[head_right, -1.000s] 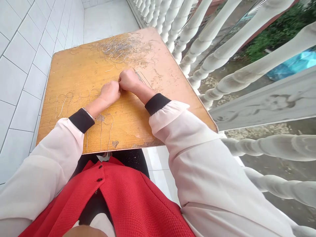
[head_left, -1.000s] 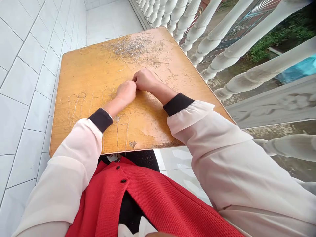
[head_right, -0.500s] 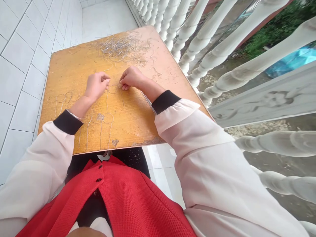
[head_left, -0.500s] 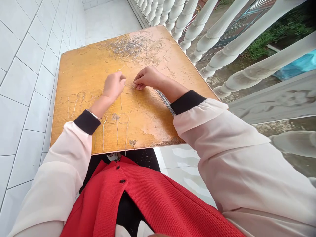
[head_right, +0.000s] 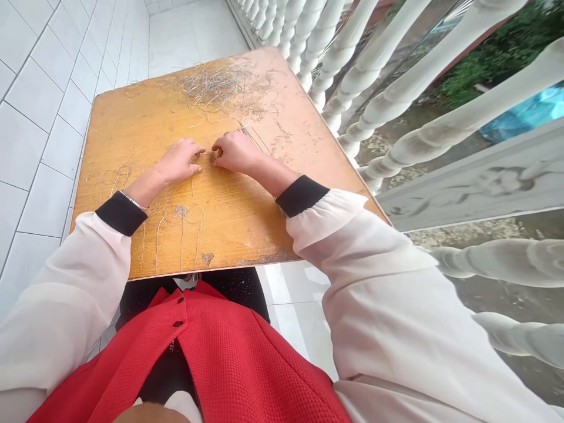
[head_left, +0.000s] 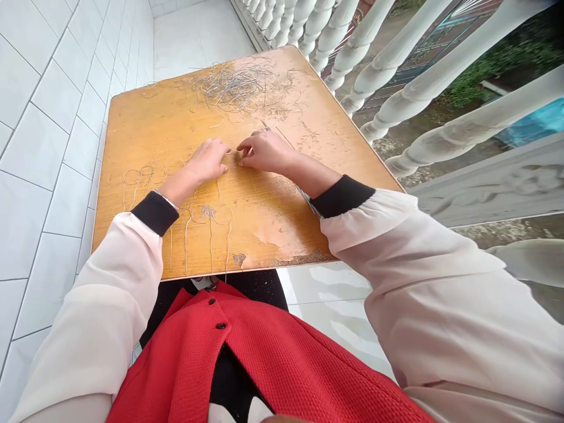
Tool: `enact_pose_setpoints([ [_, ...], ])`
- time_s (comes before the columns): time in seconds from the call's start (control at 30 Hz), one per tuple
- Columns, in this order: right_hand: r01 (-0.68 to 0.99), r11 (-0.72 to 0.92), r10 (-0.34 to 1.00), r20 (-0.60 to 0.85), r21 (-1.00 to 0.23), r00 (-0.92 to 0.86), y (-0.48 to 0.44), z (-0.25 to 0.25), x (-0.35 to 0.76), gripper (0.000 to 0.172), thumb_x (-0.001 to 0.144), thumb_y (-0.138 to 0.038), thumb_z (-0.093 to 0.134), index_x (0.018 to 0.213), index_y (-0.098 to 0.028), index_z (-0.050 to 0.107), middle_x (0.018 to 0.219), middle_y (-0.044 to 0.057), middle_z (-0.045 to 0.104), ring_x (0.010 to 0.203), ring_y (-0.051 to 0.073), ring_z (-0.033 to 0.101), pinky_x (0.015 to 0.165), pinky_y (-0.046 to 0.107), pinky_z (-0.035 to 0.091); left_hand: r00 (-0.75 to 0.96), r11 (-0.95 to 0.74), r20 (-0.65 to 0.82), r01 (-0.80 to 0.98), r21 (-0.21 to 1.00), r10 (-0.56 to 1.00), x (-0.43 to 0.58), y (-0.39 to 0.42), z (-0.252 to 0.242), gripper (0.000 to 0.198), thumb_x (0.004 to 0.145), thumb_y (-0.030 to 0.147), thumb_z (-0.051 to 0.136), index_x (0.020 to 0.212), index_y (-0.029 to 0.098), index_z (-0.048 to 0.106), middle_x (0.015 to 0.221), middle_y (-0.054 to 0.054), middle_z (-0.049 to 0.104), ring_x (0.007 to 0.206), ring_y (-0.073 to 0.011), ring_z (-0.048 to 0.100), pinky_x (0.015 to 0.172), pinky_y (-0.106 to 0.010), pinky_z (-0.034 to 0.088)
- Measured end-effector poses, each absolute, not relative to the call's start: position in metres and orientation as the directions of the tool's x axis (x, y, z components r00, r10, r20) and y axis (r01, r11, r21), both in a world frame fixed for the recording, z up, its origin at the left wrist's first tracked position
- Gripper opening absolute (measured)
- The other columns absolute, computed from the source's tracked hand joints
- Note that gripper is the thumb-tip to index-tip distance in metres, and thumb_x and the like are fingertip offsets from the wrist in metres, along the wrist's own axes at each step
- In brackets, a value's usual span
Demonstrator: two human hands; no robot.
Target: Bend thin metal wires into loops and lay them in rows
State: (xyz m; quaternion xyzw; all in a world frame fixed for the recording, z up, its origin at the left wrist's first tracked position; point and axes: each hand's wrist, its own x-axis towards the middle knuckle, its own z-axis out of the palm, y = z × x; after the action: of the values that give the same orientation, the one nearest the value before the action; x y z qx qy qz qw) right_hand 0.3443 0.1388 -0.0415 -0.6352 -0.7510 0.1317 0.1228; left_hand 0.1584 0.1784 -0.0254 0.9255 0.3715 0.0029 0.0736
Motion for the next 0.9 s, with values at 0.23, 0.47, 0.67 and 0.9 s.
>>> enact_pose_setpoints([
  [0.23, 0.937, 0.066, 0.997, 0.057, -0.342, -0.050, 0.140, -0.051, 0.341, 0.036, 0.085, -0.014, 0.058, 0.117, -0.019, 0.075, 0.112, 0.013, 0.077, 0.115, 0.034, 0.068, 0.102, 0.047, 0.050, 0.683, -0.656, -0.023, 0.709, 0.258, 0.730, 0.161, 0.181, -0.030, 0.049, 0.083, 0.016, 0.067, 0.132, 0.018, 0.063, 0.130, -0.013, 0.065, 0.123, -0.0255, 0.060, 0.107, -0.036, 0.045],
  [0.47, 0.926, -0.006, 0.998, 0.058, -0.378, 0.030, 0.134, -0.056, 0.334, 0.030, 0.087, -0.014, 0.060, 0.113, -0.019, 0.074, 0.106, 0.013, 0.075, 0.115, 0.033, 0.066, 0.104, 0.045, 0.048, 0.629, -0.592, 0.016, 0.723, 0.356, 0.777, 0.168, 0.179, -0.034, 0.043, 0.084, 0.011, 0.061, 0.126, 0.021, 0.065, 0.127, -0.009, 0.069, 0.116, -0.0216, 0.064, 0.105, -0.034, 0.048],
  [0.67, 0.914, 0.014, 0.998, 0.068, -0.406, 0.015, 0.126, -0.051, 0.333, 0.039, 0.086, -0.011, 0.057, 0.123, -0.016, 0.069, 0.111, 0.013, 0.076, 0.117, 0.033, 0.065, 0.104, 0.044, 0.048, 0.527, -0.512, 0.016, 0.817, 0.267, 0.850, 0.191, 0.173, -0.027, 0.041, 0.088, 0.004, 0.044, 0.119, 0.014, 0.069, 0.125, -0.016, 0.072, 0.118, -0.0277, 0.066, 0.102, -0.040, 0.049],
  [0.9, 0.900, -0.008, 0.995, 0.082, -0.435, 0.048, 0.129, -0.055, 0.342, 0.039, 0.087, -0.014, 0.057, 0.123, -0.017, 0.072, 0.119, 0.011, 0.075, 0.115, 0.029, 0.066, 0.101, 0.038, 0.050, 0.520, -0.510, 0.038, 0.818, 0.264, 0.853, 0.192, 0.175, -0.029, 0.044, 0.086, 0.000, 0.043, 0.120, 0.013, 0.067, 0.132, -0.018, 0.069, 0.122, -0.0283, 0.064, 0.108, -0.044, 0.047],
])
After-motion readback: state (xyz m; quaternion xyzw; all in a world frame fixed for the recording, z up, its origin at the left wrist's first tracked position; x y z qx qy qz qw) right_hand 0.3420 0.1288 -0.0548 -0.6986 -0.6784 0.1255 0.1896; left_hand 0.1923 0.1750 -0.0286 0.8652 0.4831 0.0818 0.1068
